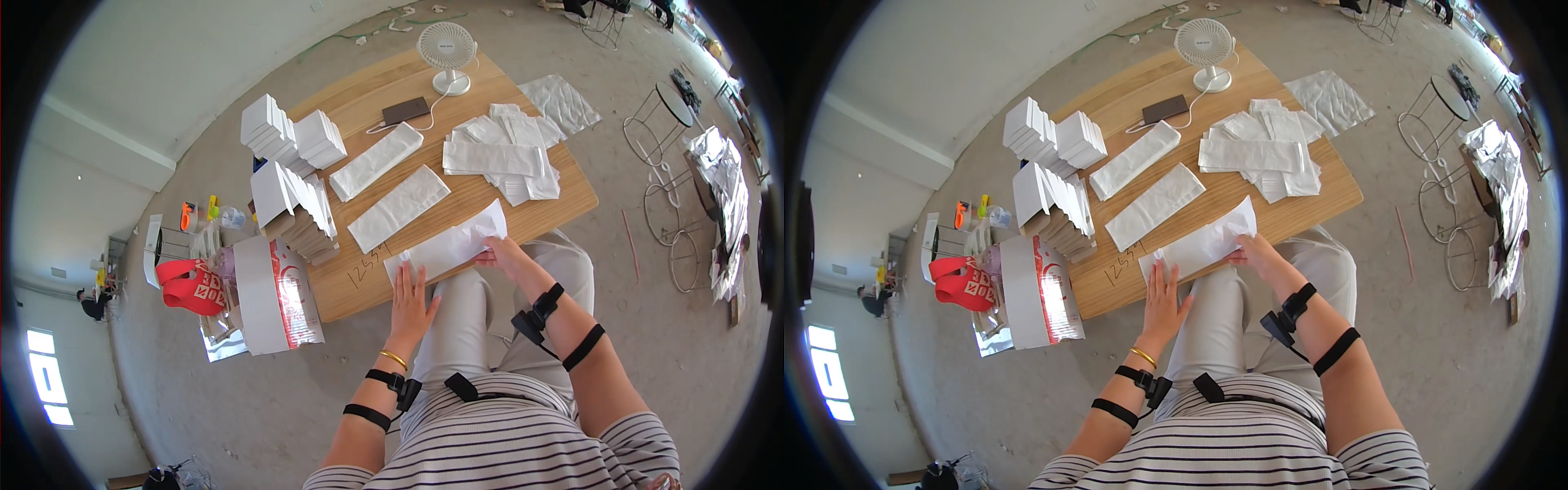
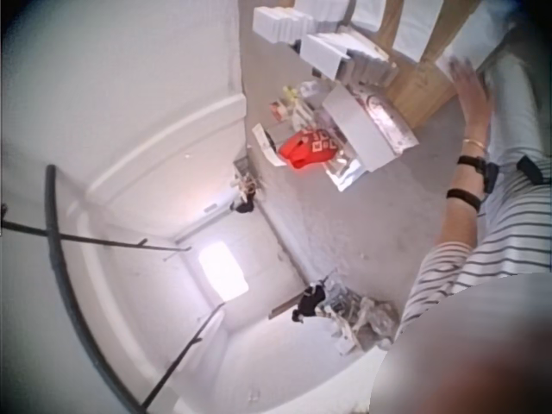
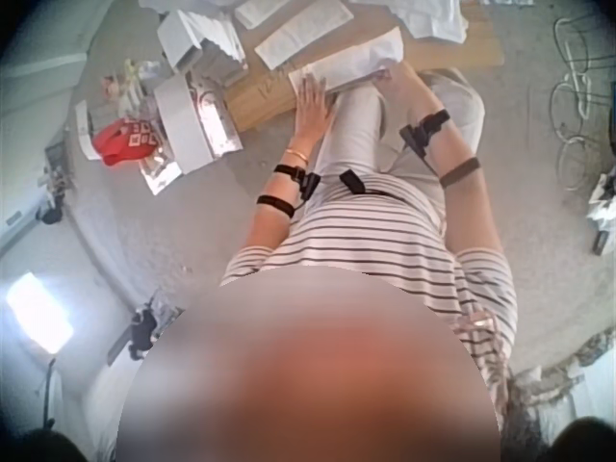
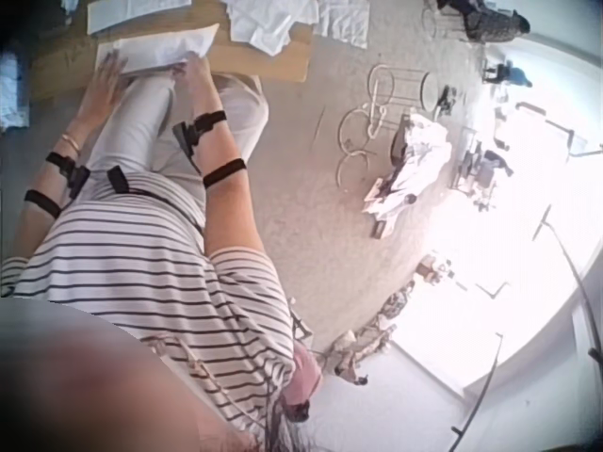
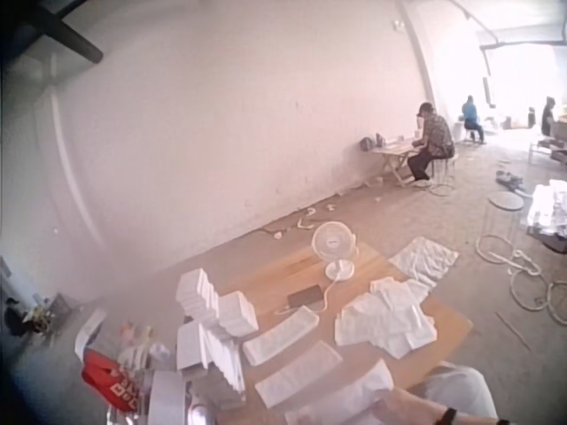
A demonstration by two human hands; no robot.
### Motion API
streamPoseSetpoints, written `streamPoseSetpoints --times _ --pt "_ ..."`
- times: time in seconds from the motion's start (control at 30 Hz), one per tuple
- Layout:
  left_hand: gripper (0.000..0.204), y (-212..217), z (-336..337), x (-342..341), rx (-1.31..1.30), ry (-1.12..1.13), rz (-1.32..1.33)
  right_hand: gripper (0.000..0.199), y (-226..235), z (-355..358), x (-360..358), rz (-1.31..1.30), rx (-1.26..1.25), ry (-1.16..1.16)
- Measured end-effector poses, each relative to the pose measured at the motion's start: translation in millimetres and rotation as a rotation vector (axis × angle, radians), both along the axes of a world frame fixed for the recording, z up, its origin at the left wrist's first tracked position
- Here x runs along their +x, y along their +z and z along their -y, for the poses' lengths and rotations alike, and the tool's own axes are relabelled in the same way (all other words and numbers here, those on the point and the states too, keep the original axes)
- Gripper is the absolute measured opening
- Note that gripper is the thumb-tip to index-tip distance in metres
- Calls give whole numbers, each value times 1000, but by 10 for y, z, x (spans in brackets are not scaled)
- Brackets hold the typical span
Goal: The person is precisely folding long strips of white fabric or protective material on a wooden table.
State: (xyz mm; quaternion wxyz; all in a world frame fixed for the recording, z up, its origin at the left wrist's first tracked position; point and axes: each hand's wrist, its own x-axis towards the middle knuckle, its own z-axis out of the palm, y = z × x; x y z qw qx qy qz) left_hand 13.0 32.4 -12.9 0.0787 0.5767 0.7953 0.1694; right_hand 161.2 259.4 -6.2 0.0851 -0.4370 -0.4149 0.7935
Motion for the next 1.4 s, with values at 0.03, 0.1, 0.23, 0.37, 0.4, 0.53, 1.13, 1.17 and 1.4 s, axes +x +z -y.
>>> streamPoseSetpoints --times 0.03,0.1,0.23,0.37,0.4,0.53,1.13,1.17,1.4 --pt "78 -9 5 -2 0 -1 -7 37 29 -16 -10 0 1 1" --pt "78 -23 11 1 2 -3 -12 37 70 -39 -17 12 -45 7" --pt "78 -33 7 21 -29 1 -31 40 64 -53 34 79 35 -36" --pt "79 -57 43 10 -55 18 -51 56 250 196 70 546 1148 173" --pt "79 -50 32 10 -54 16 -51 64 377 314 56 610 1441 450" --pt "84 -53 33 13 -84 5 -83 78 260 719 -197 266 1692 712" --pt "97 -6 -34 95 -142 183 -104 86 -93 803 -423 325 1724 837" --pt "97 16 -40 100 -159 209 -92 86 -92 804 -421 330 1732 845" --pt "91 179 27 -68 251 251 396 84 -32 762 -365 240 1631 739"
